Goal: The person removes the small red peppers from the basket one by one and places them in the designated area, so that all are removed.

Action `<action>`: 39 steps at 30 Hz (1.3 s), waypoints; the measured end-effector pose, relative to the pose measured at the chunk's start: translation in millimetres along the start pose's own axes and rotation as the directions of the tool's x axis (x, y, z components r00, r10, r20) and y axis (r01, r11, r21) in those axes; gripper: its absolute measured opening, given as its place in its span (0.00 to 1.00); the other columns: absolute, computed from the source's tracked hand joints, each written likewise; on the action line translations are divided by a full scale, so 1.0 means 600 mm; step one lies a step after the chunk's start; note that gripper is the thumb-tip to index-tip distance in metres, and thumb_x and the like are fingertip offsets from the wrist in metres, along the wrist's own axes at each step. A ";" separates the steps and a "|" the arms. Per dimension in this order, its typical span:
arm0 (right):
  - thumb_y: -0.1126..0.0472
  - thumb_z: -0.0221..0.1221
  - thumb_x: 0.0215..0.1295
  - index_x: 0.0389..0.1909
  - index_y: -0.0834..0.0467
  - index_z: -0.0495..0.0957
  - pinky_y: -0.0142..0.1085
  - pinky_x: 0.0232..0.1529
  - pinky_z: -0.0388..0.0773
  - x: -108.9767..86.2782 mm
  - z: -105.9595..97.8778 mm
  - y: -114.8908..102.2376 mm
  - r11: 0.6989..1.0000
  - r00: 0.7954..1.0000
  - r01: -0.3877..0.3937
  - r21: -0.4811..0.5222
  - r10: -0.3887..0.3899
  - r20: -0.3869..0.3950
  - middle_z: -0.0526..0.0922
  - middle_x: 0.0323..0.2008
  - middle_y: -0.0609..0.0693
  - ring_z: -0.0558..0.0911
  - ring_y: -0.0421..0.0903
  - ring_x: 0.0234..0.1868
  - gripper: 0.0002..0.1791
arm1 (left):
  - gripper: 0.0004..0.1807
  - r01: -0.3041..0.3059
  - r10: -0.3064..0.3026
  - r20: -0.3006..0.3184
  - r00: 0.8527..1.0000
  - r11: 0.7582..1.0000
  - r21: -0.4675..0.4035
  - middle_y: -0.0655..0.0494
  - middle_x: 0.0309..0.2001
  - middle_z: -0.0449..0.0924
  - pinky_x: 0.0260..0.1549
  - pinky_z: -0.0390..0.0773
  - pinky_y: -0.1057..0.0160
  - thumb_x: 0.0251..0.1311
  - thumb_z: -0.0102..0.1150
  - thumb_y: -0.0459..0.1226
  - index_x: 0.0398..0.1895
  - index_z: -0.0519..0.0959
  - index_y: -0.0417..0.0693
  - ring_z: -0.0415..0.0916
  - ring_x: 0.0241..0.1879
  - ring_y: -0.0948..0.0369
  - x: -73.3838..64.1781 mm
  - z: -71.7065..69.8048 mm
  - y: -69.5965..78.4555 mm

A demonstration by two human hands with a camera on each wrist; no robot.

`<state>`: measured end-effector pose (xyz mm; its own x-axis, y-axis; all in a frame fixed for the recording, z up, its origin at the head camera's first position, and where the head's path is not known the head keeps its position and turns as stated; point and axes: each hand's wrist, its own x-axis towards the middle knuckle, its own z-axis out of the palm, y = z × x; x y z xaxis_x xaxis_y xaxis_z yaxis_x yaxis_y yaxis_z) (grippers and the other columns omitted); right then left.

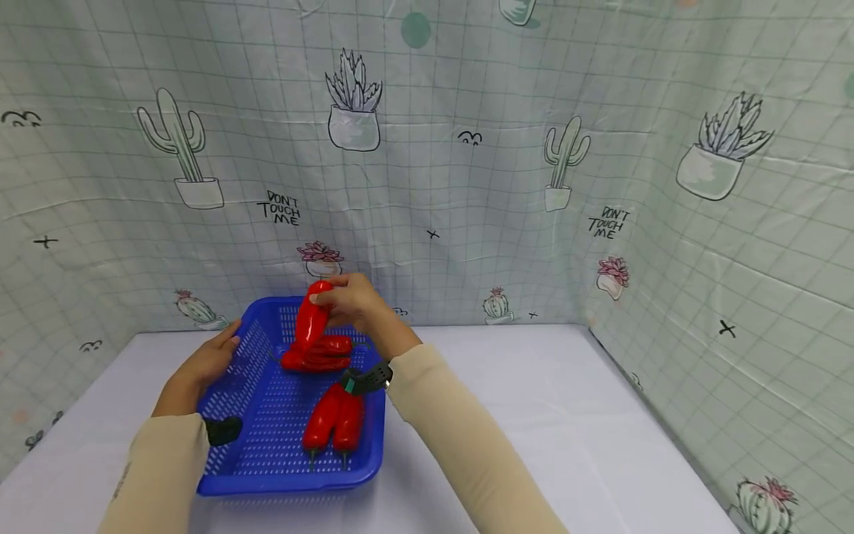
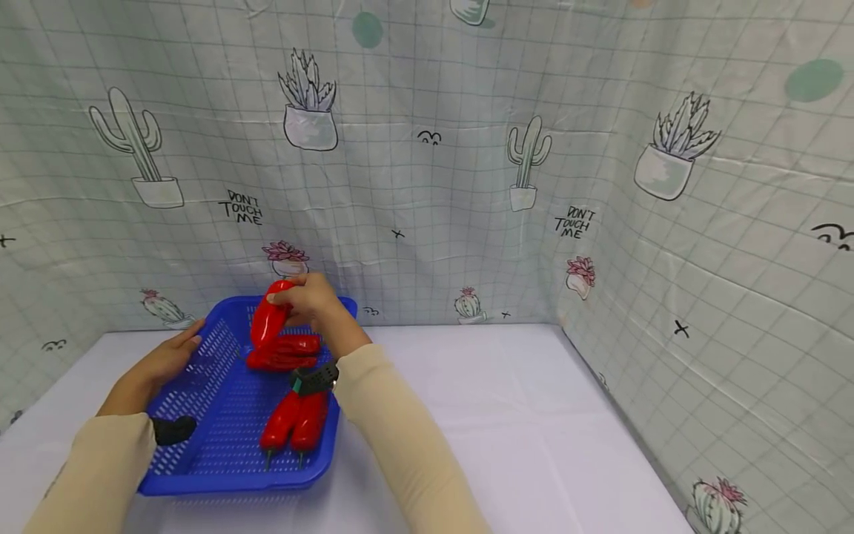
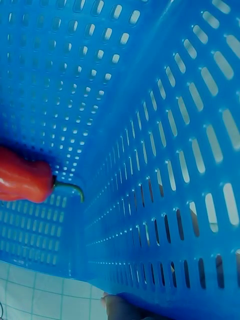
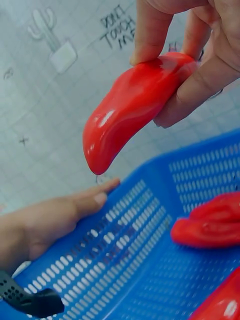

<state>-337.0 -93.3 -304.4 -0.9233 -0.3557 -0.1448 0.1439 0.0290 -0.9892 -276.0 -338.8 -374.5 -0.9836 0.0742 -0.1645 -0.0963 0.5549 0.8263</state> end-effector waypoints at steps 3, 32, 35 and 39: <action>0.72 0.64 0.60 0.64 0.68 0.70 0.53 0.45 0.82 -0.003 -0.014 -0.010 1.000 1.000 0.020 0.009 -0.020 0.002 0.83 0.46 0.64 0.86 0.63 0.45 0.29 | 0.29 0.002 -0.002 0.000 1.000 1.000 -0.003 0.29 0.73 0.20 0.68 0.32 0.30 0.79 0.19 0.39 0.76 0.28 0.40 0.21 0.72 0.30 0.000 0.000 -0.001; 0.67 0.61 0.65 0.64 0.65 0.71 0.45 0.45 0.84 -0.019 -0.161 0.002 0.998 1.000 0.012 -0.063 -0.013 -0.017 0.82 0.50 0.62 0.86 0.50 0.36 0.26 | 0.29 0.004 -0.004 0.003 1.000 1.000 -0.011 0.28 0.73 0.21 0.68 0.33 0.30 0.79 0.19 0.39 0.76 0.28 0.40 0.21 0.72 0.30 0.001 0.001 -0.002; 0.67 0.62 0.65 0.65 0.64 0.71 0.46 0.45 0.84 -0.022 -0.177 0.008 0.999 1.000 0.013 -0.053 -0.015 -0.028 0.81 0.51 0.62 0.86 0.51 0.37 0.27 | 0.29 0.000 0.000 0.004 1.000 1.000 -0.015 0.28 0.73 0.21 0.68 0.33 0.30 0.79 0.19 0.39 0.76 0.28 0.40 0.21 0.72 0.30 0.000 0.001 -0.003; 0.67 0.61 0.65 0.66 0.63 0.70 0.46 0.46 0.84 -0.023 -0.198 0.015 0.999 0.999 0.005 -0.045 -0.007 -0.051 0.81 0.53 0.63 0.86 0.51 0.40 0.28 | 0.30 0.004 -0.004 0.008 1.000 1.000 -0.012 0.28 0.73 0.21 0.68 0.33 0.30 0.79 0.19 0.39 0.76 0.28 0.40 0.21 0.72 0.30 0.002 -0.001 -0.002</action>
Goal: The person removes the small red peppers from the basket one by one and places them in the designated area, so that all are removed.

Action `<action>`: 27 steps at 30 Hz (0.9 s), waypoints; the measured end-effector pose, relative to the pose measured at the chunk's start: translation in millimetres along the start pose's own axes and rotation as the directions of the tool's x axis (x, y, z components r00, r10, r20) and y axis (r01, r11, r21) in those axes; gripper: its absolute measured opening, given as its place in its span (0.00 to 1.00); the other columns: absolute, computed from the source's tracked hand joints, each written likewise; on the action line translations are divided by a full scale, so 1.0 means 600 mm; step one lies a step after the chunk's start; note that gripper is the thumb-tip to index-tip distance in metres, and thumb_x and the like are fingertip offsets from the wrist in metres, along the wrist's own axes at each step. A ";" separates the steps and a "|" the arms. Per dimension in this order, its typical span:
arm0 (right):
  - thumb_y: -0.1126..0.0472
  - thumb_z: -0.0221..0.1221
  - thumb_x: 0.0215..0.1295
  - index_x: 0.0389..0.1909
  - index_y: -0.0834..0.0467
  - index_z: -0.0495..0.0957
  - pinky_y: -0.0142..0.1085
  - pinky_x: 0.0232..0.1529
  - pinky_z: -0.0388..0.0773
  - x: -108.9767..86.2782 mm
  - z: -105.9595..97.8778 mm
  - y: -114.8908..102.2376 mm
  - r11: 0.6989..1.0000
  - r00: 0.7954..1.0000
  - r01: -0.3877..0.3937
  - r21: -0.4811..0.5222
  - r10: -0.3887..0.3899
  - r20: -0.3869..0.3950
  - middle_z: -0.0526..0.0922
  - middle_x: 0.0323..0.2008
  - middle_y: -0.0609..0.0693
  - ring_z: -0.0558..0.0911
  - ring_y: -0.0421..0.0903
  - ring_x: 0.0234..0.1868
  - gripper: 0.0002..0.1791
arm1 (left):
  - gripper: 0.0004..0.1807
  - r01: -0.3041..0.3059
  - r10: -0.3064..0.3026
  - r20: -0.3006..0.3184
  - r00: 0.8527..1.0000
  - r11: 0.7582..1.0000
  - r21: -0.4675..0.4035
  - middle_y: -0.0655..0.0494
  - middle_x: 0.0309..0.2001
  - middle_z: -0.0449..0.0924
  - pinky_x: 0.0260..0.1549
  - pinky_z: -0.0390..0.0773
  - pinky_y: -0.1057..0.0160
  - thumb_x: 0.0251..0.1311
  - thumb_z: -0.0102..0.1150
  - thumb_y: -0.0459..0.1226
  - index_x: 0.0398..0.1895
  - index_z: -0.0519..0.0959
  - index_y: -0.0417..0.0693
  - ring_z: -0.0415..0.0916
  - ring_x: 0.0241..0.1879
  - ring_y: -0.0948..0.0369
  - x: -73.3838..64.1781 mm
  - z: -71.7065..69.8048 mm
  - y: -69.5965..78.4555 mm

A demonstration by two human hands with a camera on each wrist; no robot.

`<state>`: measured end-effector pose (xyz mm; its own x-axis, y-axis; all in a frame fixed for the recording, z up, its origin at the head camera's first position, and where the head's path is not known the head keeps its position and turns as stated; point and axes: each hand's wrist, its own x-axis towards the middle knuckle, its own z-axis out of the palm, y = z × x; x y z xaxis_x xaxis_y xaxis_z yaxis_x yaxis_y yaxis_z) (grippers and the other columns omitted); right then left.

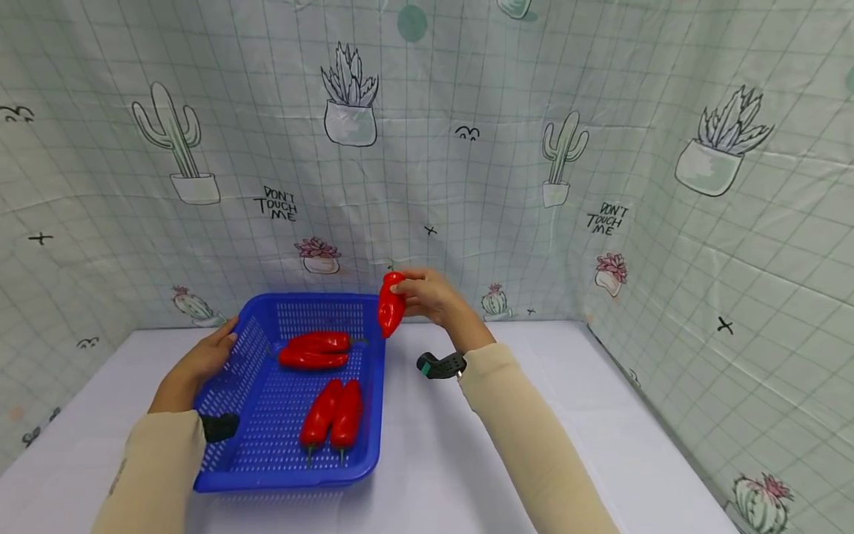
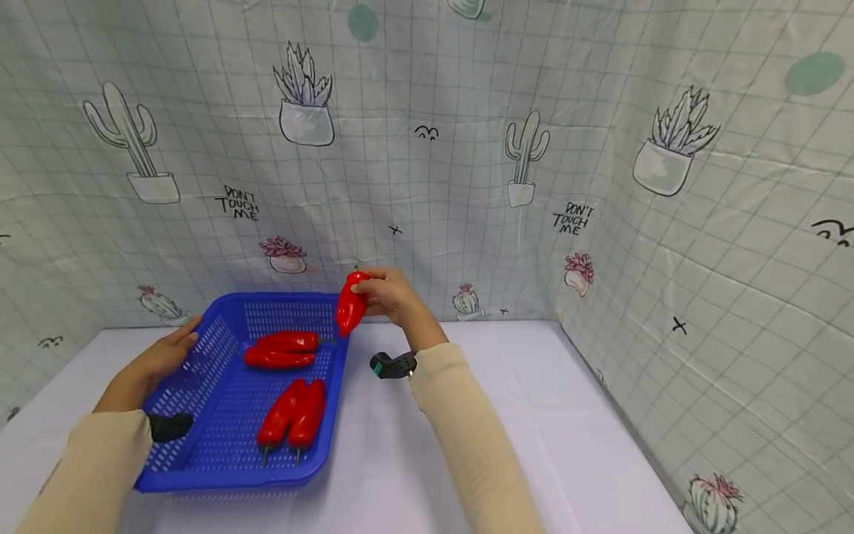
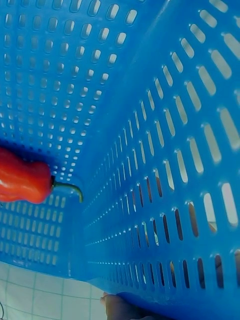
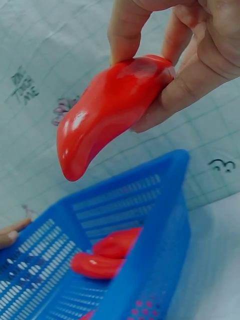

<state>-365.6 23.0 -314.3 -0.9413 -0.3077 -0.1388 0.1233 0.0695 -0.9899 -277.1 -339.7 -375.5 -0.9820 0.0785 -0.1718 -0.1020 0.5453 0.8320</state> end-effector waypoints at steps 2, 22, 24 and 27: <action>0.67 0.61 0.65 0.66 0.64 0.70 0.46 0.47 0.84 0.000 -0.010 0.006 1.000 1.000 -0.001 0.004 0.001 -0.015 0.80 0.53 0.63 0.86 0.52 0.41 0.28 | 0.30 0.000 0.000 -0.003 1.000 1.000 0.004 0.28 0.73 0.21 0.69 0.33 0.30 0.79 0.19 0.39 0.76 0.28 0.40 0.21 0.72 0.30 0.001 0.001 -0.001; 0.66 0.62 0.63 0.64 0.60 0.72 0.45 0.44 0.85 0.000 -0.052 0.090 0.989 0.987 -0.150 -0.010 0.150 -0.053 0.79 0.55 0.62 0.84 0.57 0.46 0.26 | 0.30 -0.005 0.005 -0.004 1.000 1.000 0.005 0.28 0.73 0.21 0.68 0.32 0.30 0.78 0.19 0.38 0.75 0.28 0.38 0.20 0.72 0.30 -0.005 0.004 0.000; 0.66 0.62 0.64 0.64 0.61 0.72 0.45 0.43 0.85 -0.001 -0.053 0.102 0.987 0.986 -0.160 -0.021 0.159 -0.049 0.78 0.54 0.63 0.84 0.56 0.45 0.26 | 0.30 -0.005 0.005 -0.006 1.000 1.000 0.014 0.28 0.73 0.21 0.68 0.32 0.30 0.79 0.19 0.38 0.75 0.28 0.38 0.21 0.72 0.30 -0.005 0.003 0.001; 0.67 0.62 0.64 0.63 0.62 0.72 0.44 0.43 0.85 -0.001 -0.055 0.120 0.983 0.982 -0.180 -0.034 0.178 -0.053 0.79 0.53 0.63 0.84 0.55 0.43 0.26 | 0.30 -0.007 0.007 -0.009 1.000 1.000 0.029 0.27 0.73 0.21 0.68 0.33 0.30 0.79 0.19 0.39 0.75 0.28 0.38 0.22 0.72 0.30 -0.004 0.003 0.002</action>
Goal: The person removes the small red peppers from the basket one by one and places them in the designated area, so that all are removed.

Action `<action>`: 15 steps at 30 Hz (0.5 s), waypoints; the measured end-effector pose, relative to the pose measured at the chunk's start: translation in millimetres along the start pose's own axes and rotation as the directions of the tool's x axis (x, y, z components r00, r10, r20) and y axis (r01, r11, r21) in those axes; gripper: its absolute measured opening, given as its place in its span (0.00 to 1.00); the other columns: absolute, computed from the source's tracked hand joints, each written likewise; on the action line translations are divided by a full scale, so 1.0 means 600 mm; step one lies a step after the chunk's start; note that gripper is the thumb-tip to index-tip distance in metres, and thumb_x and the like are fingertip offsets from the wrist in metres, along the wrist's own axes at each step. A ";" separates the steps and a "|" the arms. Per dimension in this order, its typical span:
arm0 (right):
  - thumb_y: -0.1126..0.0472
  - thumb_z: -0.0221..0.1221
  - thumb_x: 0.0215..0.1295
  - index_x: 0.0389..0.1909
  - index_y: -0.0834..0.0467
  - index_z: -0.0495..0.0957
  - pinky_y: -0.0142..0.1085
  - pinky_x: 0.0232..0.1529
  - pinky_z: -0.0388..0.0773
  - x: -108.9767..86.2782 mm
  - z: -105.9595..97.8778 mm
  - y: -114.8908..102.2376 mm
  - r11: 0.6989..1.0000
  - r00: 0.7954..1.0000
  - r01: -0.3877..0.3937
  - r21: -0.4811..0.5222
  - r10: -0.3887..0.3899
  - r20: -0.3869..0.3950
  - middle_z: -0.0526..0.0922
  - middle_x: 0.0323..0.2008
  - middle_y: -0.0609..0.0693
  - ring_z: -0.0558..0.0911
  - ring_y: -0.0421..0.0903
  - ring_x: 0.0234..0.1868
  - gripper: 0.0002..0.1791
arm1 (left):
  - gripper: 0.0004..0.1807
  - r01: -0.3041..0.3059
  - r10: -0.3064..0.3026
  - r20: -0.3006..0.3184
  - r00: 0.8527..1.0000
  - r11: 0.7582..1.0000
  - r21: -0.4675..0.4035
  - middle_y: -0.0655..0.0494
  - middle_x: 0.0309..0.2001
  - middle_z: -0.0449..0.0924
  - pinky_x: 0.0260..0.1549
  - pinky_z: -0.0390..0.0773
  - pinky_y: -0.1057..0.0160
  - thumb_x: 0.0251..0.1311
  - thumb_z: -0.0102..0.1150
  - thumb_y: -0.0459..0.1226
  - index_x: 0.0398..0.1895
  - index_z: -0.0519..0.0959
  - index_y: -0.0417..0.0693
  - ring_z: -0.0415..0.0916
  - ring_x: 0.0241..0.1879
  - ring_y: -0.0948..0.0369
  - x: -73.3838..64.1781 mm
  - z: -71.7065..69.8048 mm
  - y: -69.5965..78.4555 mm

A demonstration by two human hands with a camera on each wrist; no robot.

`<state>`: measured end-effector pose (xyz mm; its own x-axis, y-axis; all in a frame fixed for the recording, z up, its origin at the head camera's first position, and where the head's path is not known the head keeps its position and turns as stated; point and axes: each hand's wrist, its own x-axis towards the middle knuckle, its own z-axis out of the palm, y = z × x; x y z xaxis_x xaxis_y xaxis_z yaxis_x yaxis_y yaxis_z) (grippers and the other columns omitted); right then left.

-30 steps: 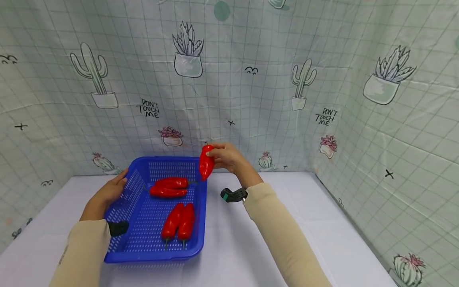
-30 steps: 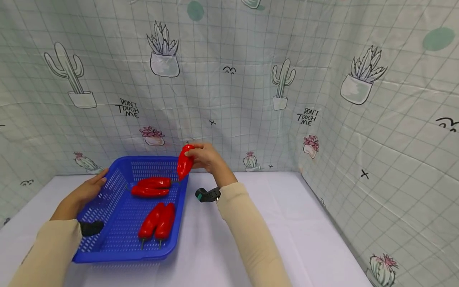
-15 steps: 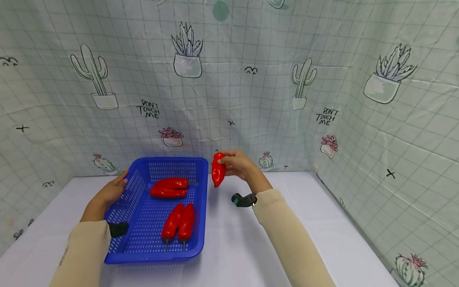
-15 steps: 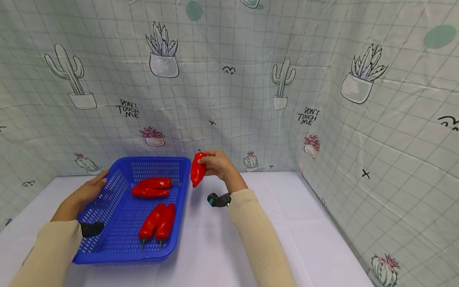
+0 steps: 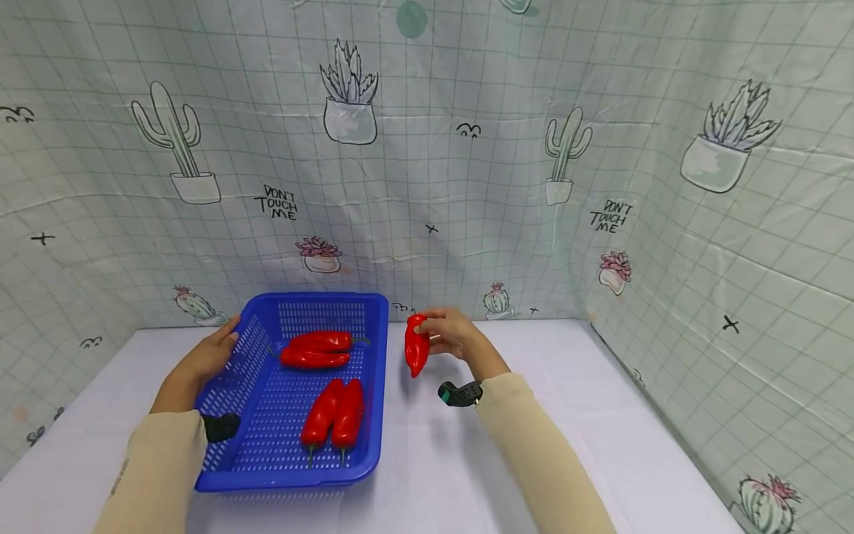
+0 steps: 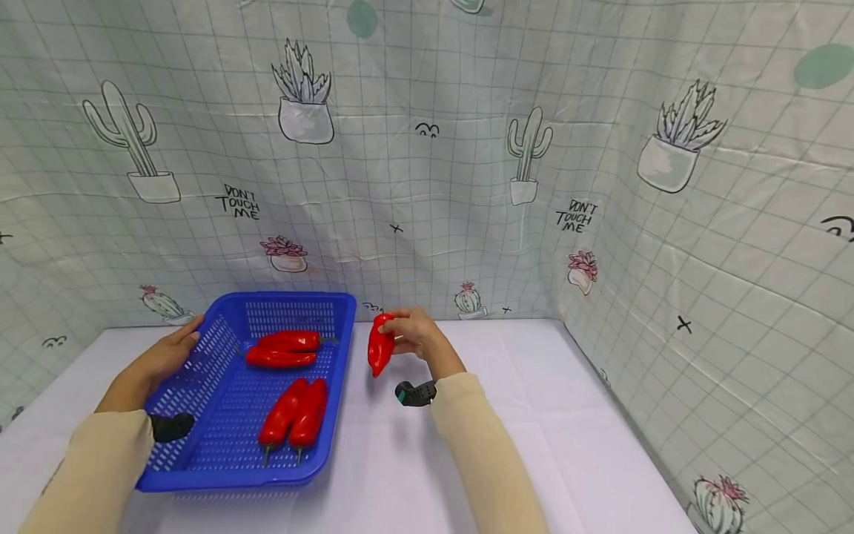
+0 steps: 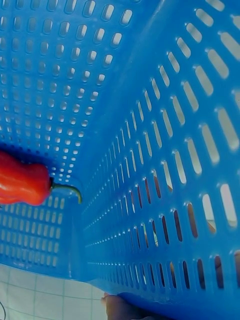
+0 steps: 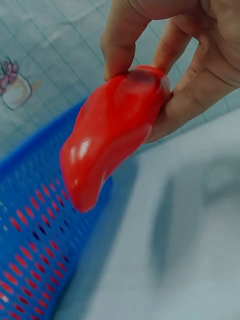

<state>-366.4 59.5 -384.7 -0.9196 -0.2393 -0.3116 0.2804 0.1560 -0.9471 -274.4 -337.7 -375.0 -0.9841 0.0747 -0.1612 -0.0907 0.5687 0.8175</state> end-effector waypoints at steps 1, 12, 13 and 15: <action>0.67 0.62 0.63 0.63 0.61 0.73 0.44 0.43 0.85 0.001 0.000 0.006 1.000 1.000 -0.010 -0.007 0.009 -0.004 0.79 0.53 0.63 0.84 0.54 0.42 0.26 | 0.30 0.000 0.000 -0.001 1.000 1.000 0.003 0.27 0.73 0.22 0.68 0.33 0.29 0.79 0.19 0.39 0.75 0.28 0.38 0.22 0.72 0.30 0.000 0.000 0.000; 0.67 0.65 0.60 0.61 0.62 0.75 0.39 0.46 0.85 0.016 0.005 0.057 0.994 0.997 -0.055 -0.092 0.049 -0.063 0.80 0.49 0.60 0.80 0.49 0.41 0.26 | 0.30 -0.005 0.005 -0.014 1.000 1.000 0.000 0.28 0.73 0.22 0.69 0.33 0.31 0.78 0.20 0.38 0.76 0.29 0.38 0.22 0.72 0.30 -0.001 0.003 0.000; 0.68 0.65 0.60 0.61 0.62 0.75 0.39 0.46 0.85 0.017 0.005 0.060 0.994 0.997 -0.054 -0.090 0.049 -0.059 0.81 0.49 0.60 0.80 0.49 0.41 0.26 | 0.30 -0.005 0.005 -0.013 1.000 1.000 -0.003 0.28 0.73 0.22 0.69 0.33 0.31 0.78 0.20 0.38 0.76 0.29 0.38 0.22 0.72 0.30 -0.001 0.003 0.000; 0.68 0.64 0.60 0.61 0.62 0.75 0.38 0.45 0.85 0.018 0.006 0.063 0.995 0.998 -0.049 -0.091 0.045 -0.050 0.81 0.49 0.60 0.80 0.49 0.40 0.26 | 0.30 -0.006 0.006 -0.013 1.000 1.000 -0.005 0.28 0.73 0.22 0.69 0.33 0.31 0.78 0.20 0.38 0.76 0.29 0.38 0.22 0.72 0.31 -0.001 0.003 0.000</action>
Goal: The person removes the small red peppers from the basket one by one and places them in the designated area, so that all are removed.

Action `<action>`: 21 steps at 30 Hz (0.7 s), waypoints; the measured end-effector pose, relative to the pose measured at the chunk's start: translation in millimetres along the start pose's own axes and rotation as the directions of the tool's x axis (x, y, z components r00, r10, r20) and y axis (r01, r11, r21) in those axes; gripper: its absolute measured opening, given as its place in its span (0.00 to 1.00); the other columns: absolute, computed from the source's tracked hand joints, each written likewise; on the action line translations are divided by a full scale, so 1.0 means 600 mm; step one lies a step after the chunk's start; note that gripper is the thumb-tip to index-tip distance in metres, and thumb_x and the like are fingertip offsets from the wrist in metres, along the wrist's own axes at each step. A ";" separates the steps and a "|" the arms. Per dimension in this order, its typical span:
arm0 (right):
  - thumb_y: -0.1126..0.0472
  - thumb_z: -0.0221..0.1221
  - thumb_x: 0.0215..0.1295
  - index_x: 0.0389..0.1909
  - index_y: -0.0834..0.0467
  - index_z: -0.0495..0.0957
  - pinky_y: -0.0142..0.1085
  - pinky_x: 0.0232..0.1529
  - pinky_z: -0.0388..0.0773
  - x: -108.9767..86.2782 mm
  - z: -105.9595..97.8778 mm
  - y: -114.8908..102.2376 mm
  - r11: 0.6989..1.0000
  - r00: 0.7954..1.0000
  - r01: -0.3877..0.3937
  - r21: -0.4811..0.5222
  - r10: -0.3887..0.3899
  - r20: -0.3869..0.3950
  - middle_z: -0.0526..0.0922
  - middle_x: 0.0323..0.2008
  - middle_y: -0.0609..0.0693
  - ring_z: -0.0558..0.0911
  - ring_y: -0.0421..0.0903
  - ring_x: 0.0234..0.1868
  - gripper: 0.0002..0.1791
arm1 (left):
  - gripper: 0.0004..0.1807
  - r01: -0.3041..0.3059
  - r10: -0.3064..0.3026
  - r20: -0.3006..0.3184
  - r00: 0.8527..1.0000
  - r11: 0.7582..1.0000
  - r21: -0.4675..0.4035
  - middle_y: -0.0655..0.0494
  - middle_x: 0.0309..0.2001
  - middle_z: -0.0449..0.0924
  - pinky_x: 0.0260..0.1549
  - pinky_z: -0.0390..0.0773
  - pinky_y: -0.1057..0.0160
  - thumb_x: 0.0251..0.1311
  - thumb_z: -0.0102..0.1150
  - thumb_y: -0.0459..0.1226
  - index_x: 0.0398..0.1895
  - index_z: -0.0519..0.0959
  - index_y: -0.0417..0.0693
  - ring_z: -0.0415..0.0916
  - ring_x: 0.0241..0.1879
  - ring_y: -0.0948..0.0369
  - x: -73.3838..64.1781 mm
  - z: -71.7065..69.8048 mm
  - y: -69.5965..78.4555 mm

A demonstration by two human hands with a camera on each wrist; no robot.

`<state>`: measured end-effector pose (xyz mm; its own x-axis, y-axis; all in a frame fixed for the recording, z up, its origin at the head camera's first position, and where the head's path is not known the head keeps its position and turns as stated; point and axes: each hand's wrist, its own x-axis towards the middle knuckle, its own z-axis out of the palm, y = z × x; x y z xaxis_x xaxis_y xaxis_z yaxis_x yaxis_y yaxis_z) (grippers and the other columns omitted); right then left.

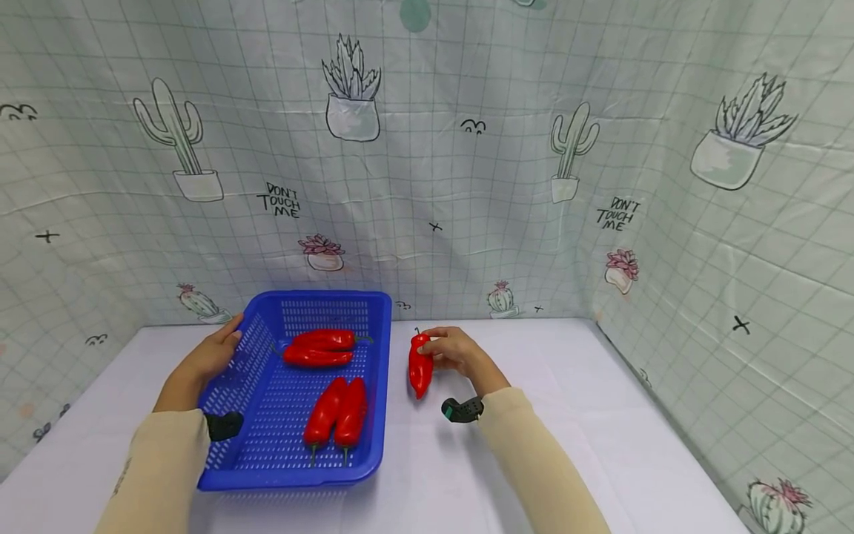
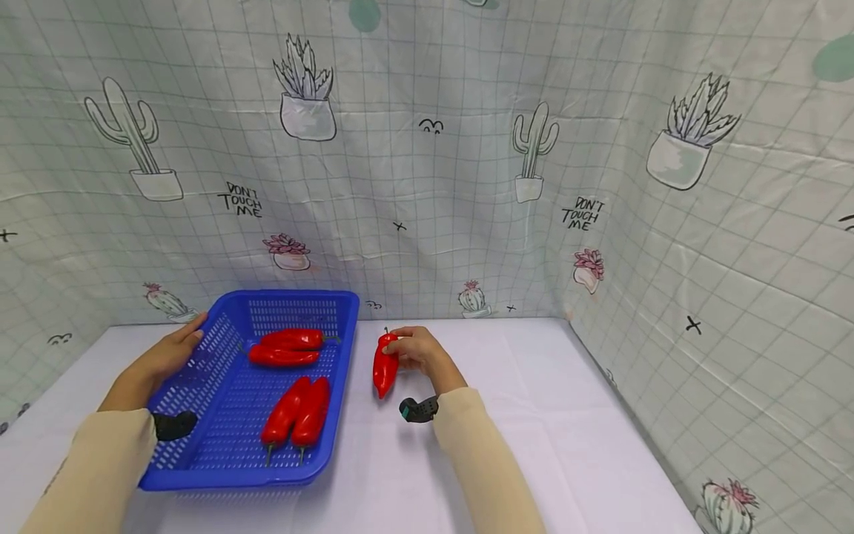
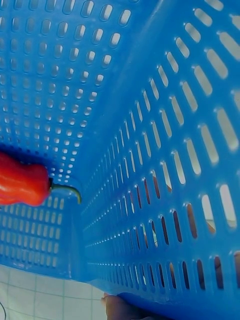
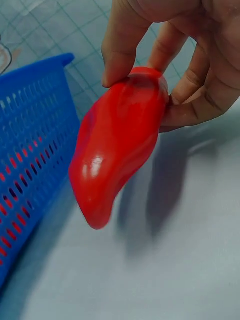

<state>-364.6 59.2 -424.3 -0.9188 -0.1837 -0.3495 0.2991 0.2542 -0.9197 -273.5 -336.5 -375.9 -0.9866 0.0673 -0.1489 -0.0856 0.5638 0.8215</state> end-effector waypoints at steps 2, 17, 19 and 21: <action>0.68 0.64 0.60 0.61 0.62 0.75 0.37 0.44 0.85 0.001 0.001 0.005 1.000 1.000 0.001 -0.002 -0.001 0.003 0.81 0.49 0.60 0.80 0.48 0.38 0.27 | 0.30 0.002 -0.002 0.000 1.000 1.000 0.003 0.28 0.73 0.22 0.69 0.33 0.31 0.78 0.20 0.37 0.76 0.29 0.38 0.22 0.72 0.30 0.000 0.000 0.000; 0.67 0.67 0.56 0.62 0.59 0.76 0.38 0.41 0.85 0.000 0.011 0.024 0.989 0.999 0.028 -0.142 -0.034 -0.038 0.78 0.53 0.62 0.79 0.47 0.38 0.30 | 0.29 -0.005 0.005 -0.002 1.000 1.000 0.017 0.27 0.73 0.23 0.69 0.33 0.31 0.78 0.20 0.37 0.75 0.29 0.37 0.23 0.72 0.30 0.002 -0.001 0.003; 0.66 0.67 0.56 0.63 0.58 0.76 0.34 0.36 0.84 -0.001 0.013 0.025 0.984 0.998 0.040 -0.174 -0.048 -0.044 0.78 0.52 0.61 0.77 0.45 0.34 0.30 | 0.29 -0.006 0.006 -0.005 1.000 1.000 0.012 0.27 0.73 0.23 0.69 0.32 0.31 0.78 0.20 0.37 0.75 0.29 0.37 0.22 0.72 0.31 0.002 0.000 0.003; 0.65 0.67 0.56 0.64 0.56 0.75 0.32 0.31 0.81 -0.002 0.015 0.026 0.980 0.996 0.051 -0.193 -0.063 -0.055 0.78 0.52 0.60 0.75 0.43 0.30 0.31 | 0.29 -0.009 0.009 -0.009 1.000 1.000 0.013 0.27 0.73 0.23 0.69 0.32 0.32 0.78 0.20 0.37 0.75 0.30 0.36 0.22 0.72 0.31 0.002 0.001 0.003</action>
<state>-356.4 55.1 -439.5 -0.9487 -0.1465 -0.2803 0.1961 0.4226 -0.8848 -275.1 -335.2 -374.9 -0.9885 0.0653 -0.1365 -0.0746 0.5742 0.8153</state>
